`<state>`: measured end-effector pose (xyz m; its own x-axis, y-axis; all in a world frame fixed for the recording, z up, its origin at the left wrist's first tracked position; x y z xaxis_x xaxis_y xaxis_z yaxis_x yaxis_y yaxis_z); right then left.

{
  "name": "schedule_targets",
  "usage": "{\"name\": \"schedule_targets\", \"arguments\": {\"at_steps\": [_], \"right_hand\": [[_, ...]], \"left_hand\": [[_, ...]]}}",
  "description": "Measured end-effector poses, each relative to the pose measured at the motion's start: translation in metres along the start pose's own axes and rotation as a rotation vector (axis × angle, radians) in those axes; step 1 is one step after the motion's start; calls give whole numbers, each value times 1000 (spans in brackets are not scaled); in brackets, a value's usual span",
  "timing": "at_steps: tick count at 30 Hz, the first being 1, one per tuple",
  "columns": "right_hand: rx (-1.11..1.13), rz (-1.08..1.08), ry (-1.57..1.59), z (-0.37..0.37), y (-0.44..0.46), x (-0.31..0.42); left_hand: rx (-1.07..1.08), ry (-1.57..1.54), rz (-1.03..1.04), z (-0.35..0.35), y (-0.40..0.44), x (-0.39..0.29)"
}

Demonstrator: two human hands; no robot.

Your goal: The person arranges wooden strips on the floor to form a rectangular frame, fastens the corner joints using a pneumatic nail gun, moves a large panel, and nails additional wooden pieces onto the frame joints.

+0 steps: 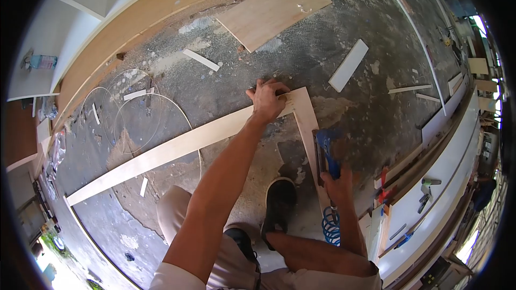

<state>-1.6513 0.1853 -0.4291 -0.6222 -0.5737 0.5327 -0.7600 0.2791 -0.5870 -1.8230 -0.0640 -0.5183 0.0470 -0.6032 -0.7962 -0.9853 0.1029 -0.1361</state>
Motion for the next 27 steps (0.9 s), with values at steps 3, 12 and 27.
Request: {"name": "schedule_targets", "arguments": {"at_steps": [3,12,27], "right_hand": [[-47,-23,46,-6,-12,-22],[-45,-42,-44,-2,-30,-45],[15,66,-82,-27,-127,-40]], "left_hand": [[-114,-6,10,-1,3,-4],[48,1,-257,9,37,0],[-367,-87,-80,-55,-21,31]]}}
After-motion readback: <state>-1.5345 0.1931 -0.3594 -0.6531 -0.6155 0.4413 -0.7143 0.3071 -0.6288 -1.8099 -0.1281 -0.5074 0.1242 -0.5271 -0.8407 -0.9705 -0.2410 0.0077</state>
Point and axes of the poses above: each hand's wrist, its own y-axis towards the middle knuckle, its own z-axis out of the palm, x = y × z, the point moved 6 cm from there along y, towards the middle knuckle, and after that the axes turned 9 degrees about z, right-handed, at the moved point
